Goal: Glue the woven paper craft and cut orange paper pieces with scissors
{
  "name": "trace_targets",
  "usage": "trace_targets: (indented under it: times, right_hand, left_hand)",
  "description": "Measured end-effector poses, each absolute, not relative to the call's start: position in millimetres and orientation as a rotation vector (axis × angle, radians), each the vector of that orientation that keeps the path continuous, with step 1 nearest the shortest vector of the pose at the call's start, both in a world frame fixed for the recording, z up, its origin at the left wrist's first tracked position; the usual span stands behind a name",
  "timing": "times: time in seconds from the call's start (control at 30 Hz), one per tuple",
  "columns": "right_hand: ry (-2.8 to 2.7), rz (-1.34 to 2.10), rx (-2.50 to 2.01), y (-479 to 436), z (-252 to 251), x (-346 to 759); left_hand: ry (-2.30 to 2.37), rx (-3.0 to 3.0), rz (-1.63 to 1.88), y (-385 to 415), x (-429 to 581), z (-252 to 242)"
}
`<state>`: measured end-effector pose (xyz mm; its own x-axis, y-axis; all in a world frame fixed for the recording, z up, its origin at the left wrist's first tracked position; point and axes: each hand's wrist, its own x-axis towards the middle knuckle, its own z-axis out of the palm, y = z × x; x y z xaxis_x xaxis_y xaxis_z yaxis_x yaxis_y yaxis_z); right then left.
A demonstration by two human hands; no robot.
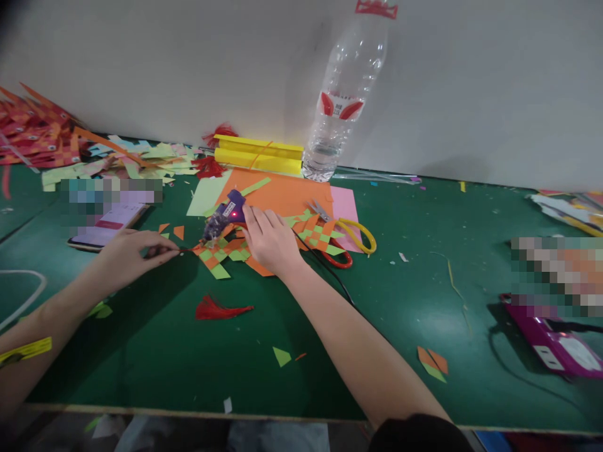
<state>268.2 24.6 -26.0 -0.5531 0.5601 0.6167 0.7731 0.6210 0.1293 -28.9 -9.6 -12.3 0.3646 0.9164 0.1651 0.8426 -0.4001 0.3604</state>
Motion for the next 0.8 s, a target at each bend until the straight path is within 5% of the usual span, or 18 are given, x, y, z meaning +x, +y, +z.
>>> trace_targets:
  times: [0.8]
  right_hand:
    - [-2.311, -0.518, -1.011, 25.4, -27.0, 267.3]
  left_hand:
    - [1.577, 2.428, 0.511, -10.5, -27.5, -11.0]
